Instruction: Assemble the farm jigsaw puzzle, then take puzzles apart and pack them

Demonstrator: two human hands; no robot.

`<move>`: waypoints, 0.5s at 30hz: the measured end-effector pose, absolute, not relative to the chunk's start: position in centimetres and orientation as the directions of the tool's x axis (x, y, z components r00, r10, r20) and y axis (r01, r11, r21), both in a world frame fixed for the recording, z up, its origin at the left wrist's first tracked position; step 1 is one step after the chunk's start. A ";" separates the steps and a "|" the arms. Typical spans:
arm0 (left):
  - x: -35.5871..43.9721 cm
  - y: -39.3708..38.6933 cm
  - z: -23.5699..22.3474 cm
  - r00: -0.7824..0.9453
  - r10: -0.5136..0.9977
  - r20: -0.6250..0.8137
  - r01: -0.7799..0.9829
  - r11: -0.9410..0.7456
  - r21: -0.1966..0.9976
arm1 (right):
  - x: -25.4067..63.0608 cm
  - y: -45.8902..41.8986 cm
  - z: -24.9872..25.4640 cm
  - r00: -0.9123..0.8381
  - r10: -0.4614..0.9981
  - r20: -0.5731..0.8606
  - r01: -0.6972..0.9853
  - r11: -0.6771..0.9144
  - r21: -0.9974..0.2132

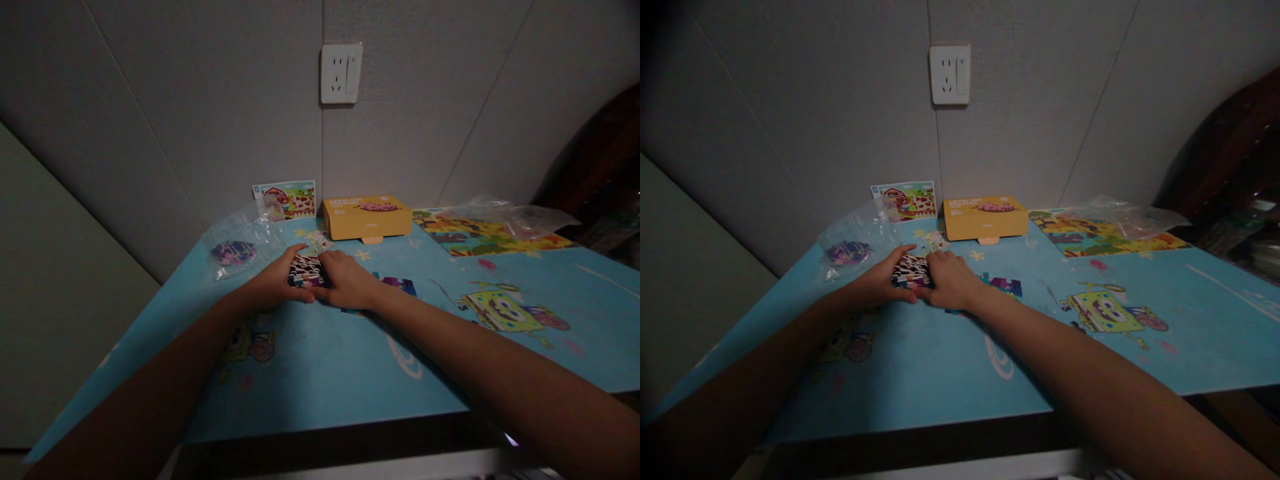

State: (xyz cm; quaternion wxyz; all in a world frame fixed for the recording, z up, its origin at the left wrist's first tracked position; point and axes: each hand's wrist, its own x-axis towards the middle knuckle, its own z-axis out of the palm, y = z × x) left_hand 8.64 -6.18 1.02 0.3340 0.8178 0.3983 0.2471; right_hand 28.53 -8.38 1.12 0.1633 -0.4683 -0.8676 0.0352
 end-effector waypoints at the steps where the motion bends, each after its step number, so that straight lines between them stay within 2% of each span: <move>1: 8.7 -6.2 0.9 0.565 0.815 0.127 0.497 -0.460 0.736 | 28.4 -8.4 0.9 -0.516 0.824 0.235 0.803 0.561 -0.203; 9: 10.0 -6.8 -0.4 0.534 0.806 0.257 0.283 -0.456 0.844 | 27.8 -7.8 0.1 -0.542 0.793 0.277 0.765 0.603 -0.228; 13: 10.1 -6.7 0.0 0.514 0.784 0.348 0.227 -0.516 0.826 | 27.9 -7.5 0.5 -0.498 0.799 0.337 0.776 0.584 -0.238; 15: 9.9 -6.6 0.3 0.521 0.784 0.336 0.279 -0.529 0.801 | 27.9 -7.5 0.5 -0.496 0.803 0.331 0.783 0.578 -0.230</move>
